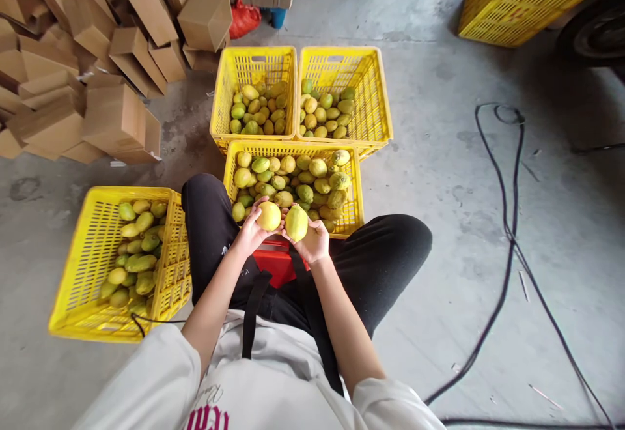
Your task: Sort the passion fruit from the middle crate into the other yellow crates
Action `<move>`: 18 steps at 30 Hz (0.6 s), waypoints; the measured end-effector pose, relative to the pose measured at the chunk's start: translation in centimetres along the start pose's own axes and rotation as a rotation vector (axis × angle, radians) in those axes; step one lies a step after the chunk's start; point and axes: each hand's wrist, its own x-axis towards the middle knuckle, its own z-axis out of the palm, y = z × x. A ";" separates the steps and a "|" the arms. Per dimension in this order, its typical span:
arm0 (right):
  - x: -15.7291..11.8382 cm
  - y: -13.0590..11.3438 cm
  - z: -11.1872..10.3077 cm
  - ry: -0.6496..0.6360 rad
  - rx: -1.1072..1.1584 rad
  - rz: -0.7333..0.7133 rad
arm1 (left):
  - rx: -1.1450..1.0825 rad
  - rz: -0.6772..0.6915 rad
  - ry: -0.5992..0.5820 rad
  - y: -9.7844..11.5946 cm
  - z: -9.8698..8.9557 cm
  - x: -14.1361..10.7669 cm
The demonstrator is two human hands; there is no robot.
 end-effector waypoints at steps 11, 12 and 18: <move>0.2 1.1 -0.4 -0.004 -0.139 -0.058 | 0.159 -0.029 0.051 -0.3 -0.2 0.1; 0.2 1.1 -0.4 0.002 -0.144 -0.058 | 0.165 -0.025 0.056 -0.4 -0.3 0.1; 0.2 0.9 0.2 0.048 -0.097 -0.040 | 0.094 -0.004 0.065 -0.2 -0.1 0.2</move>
